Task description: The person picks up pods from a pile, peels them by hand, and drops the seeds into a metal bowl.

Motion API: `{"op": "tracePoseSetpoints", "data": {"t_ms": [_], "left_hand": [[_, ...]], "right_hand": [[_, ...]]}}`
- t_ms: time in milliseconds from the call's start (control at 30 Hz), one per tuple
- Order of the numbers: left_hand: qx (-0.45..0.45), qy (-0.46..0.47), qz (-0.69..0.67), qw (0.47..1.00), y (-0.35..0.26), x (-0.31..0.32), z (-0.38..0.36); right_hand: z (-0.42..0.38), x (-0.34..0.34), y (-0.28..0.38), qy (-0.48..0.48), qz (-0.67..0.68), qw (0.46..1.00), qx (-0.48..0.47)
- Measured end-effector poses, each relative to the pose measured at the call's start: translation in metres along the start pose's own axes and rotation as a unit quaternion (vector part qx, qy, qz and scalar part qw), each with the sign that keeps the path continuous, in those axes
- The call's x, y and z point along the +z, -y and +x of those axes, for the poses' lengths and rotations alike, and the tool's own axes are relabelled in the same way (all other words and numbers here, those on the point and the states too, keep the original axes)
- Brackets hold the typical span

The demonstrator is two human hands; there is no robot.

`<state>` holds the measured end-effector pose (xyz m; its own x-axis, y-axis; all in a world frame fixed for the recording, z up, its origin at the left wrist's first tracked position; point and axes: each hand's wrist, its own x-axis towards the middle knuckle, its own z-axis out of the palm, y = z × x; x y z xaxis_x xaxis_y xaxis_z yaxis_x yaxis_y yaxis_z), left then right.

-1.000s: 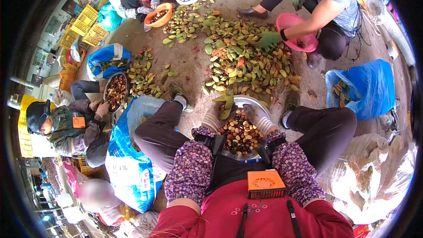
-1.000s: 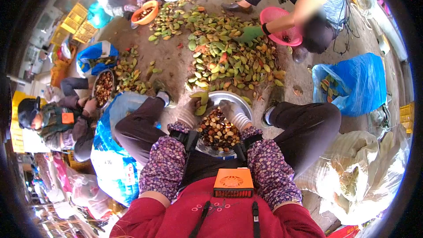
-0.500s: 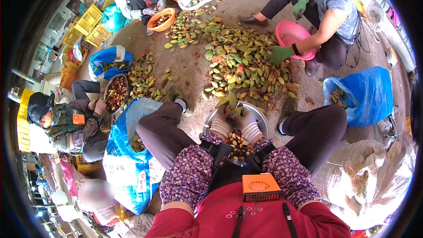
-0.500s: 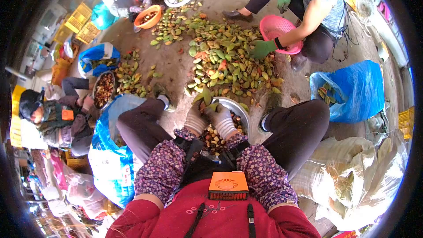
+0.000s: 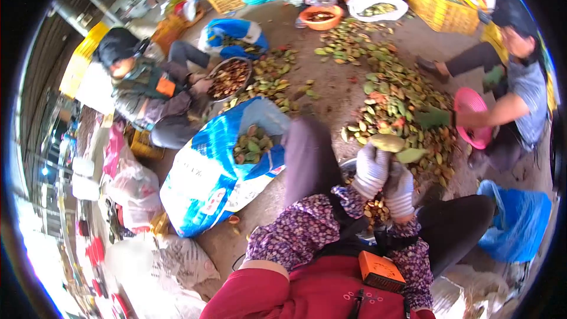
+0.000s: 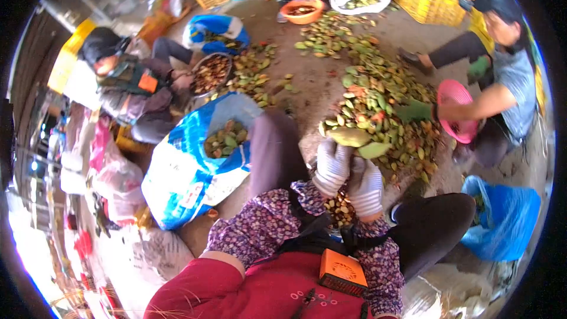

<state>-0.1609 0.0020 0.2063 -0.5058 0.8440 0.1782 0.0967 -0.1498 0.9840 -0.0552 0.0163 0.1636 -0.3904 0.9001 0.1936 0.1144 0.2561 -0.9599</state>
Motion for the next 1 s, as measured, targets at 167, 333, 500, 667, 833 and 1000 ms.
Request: {"op": "tracePoseSetpoints", "data": {"t_ms": [167,333,500,667,833,1000], "left_hand": [[0.294,0.016,-0.039,0.955,-0.070,-0.016,0.057],[0.089,-0.022,0.388,0.917,-0.039,-0.135,0.138],[0.121,0.124,0.617,0.768,0.072,-0.313,0.155],[-0.074,0.248,0.731,0.631,-0.057,-0.241,0.173],[0.167,0.200,0.618,0.742,-0.179,-0.134,0.224],[0.219,0.284,0.679,0.640,-0.199,-0.019,0.294]], "right_hand": [[0.010,0.018,0.052,-0.077,0.181,0.978,-0.069],[0.008,-0.008,0.042,-0.123,0.152,0.981,-0.004],[0.004,-0.037,0.011,-0.214,0.165,0.961,0.061],[0.005,-0.063,-0.033,-0.298,0.244,0.906,0.175],[0.005,-0.072,-0.065,-0.382,0.297,0.853,0.194],[0.009,-0.068,-0.073,-0.359,0.285,0.862,0.215]]}}
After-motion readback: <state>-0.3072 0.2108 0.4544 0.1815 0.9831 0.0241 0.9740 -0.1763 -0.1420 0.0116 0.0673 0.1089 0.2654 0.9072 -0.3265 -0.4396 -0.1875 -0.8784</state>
